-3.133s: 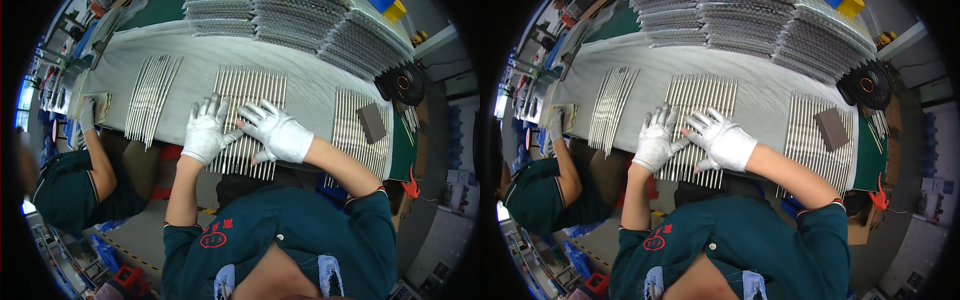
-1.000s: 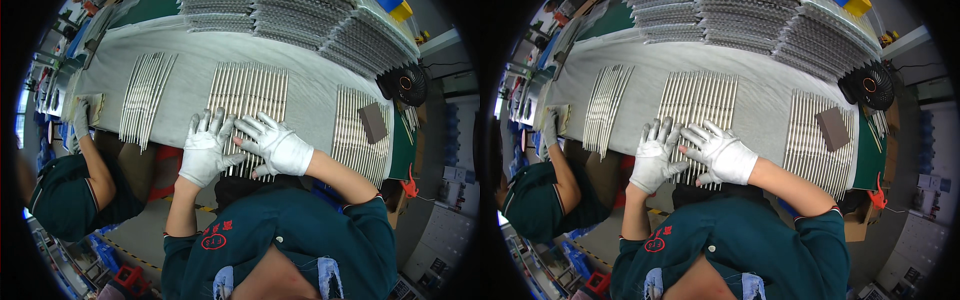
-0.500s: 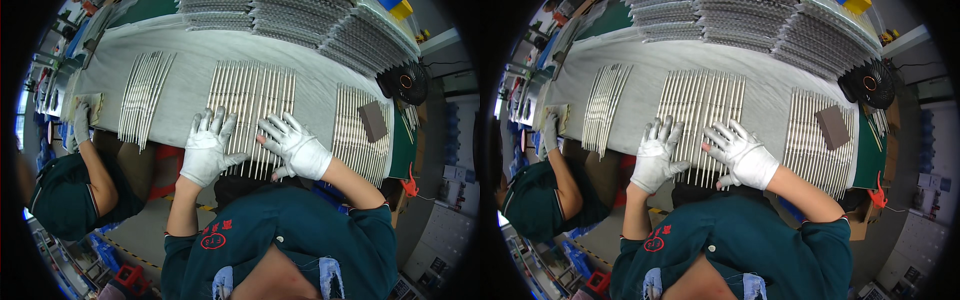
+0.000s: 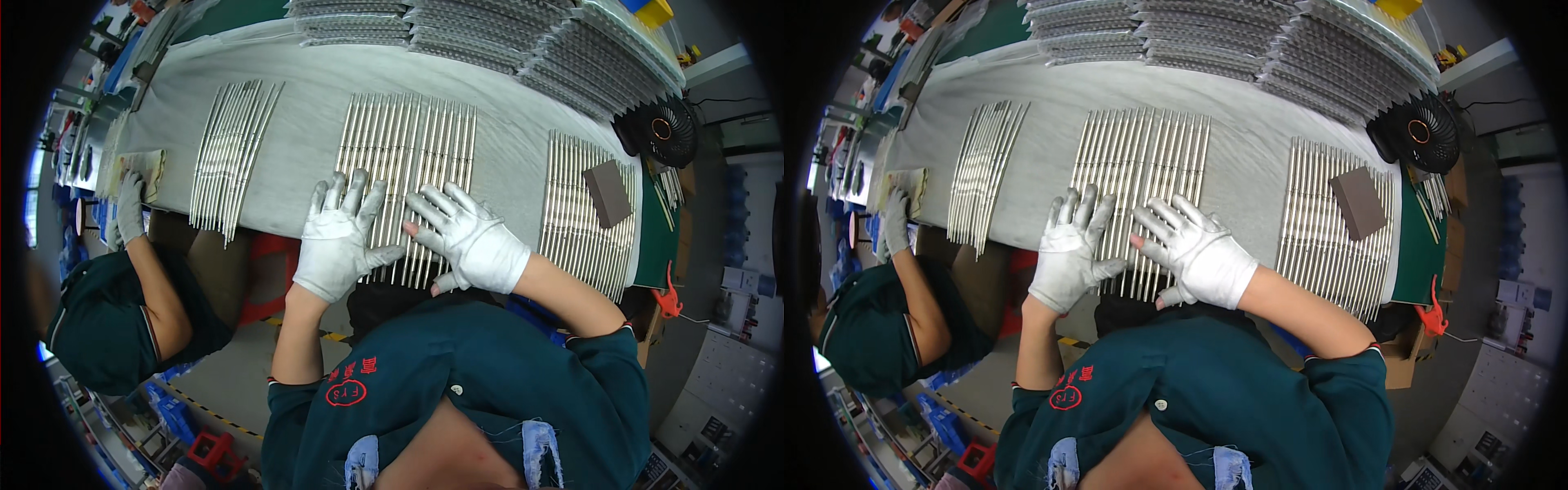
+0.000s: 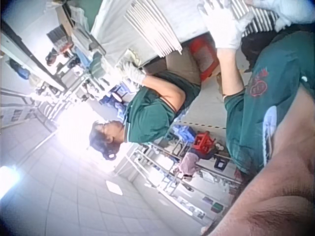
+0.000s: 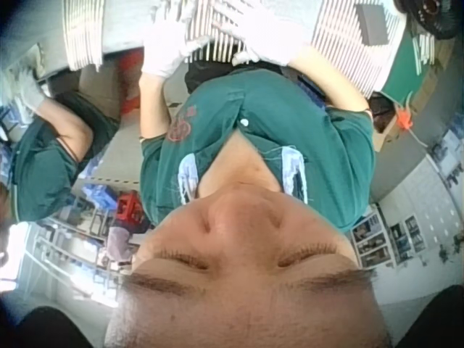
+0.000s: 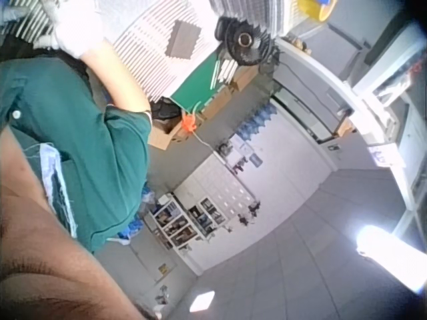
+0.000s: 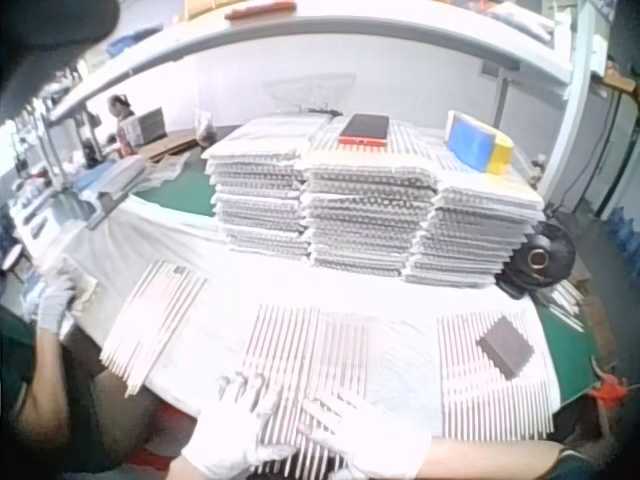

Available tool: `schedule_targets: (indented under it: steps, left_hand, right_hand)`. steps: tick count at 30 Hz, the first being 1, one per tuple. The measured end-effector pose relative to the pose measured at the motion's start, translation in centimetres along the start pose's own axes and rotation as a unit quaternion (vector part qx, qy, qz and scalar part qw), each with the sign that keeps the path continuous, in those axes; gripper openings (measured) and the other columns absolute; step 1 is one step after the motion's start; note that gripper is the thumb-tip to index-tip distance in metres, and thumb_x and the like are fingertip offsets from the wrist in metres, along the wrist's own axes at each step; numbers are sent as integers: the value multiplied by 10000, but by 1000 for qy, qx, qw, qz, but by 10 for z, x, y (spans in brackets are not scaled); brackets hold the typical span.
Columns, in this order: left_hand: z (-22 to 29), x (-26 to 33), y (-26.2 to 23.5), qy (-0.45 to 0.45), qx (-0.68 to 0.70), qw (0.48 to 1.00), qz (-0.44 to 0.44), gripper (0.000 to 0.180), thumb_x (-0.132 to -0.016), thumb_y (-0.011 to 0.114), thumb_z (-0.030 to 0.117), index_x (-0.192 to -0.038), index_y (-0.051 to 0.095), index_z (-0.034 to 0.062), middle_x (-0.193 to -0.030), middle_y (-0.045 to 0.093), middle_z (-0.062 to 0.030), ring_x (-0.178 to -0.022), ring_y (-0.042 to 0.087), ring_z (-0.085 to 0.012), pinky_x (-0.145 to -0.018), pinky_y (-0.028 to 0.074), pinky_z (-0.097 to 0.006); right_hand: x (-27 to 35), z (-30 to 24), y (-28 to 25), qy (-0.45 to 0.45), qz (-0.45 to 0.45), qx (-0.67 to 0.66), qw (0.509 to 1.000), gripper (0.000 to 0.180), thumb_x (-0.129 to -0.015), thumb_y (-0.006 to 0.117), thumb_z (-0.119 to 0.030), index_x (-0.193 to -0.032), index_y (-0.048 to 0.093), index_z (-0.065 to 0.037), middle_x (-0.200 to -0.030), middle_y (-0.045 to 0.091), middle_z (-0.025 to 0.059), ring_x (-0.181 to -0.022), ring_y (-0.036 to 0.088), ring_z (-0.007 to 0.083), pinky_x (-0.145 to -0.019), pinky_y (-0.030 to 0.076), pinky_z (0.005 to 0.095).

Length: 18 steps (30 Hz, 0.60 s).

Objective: The person arranges numerous long, thin metal rods on a white cloth-covered table. They use a rectangular block to align the rods into neat, parallel rows and occasionally pick up bundles of rods to reposition them.

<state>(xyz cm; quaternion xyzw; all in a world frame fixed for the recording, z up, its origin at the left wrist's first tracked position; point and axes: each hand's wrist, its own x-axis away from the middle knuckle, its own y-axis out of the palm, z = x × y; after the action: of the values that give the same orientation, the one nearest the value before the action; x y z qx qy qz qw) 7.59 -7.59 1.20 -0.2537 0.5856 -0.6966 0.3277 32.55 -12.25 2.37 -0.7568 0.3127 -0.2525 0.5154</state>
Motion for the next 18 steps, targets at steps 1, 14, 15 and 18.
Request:
schedule_targets:
  steps: [1,14,15,18]
  left_hand:
    - [0,0,1,-1,0,1000,11,960,-817,587,726,-1523,413,99,-1511,429,-252,-1407,377,-470,-1194,227,-580]
    - [-2,2,2,5,4,1000,-6,976,-856,512,744,-1566,327,100,-1543,375,-290,-1405,355,-519,-1193,228,-581]
    - [-1,2,1,5,3,1000,-8,978,-854,517,742,-1568,324,101,-1543,376,-290,-1405,355,-516,-1194,227,-579]
    - [1,0,-2,-4,-1,1000,-15,985,-844,538,736,-1569,321,105,-1542,381,-284,-1407,363,-500,-1195,220,-585]
  right_hand:
    - [-4,-3,4,-12,2,-6,1000,991,-683,766,-631,-1463,499,-81,-1566,391,189,-1473,323,381,-1216,234,541]
    - [38,-1,-7,10,-52,0,999,981,-726,754,-620,-1503,434,-114,-1588,352,189,-1484,299,395,-1219,215,551]
    - [44,-1,-10,26,-55,-5,998,979,-729,749,-625,-1501,434,-111,-1587,349,198,-1485,296,398,-1219,212,553]
    - [55,1,-24,86,-55,-13,995,971,-752,717,-647,-1500,430,-97,-1585,326,240,-1490,280,416,-1221,199,561]
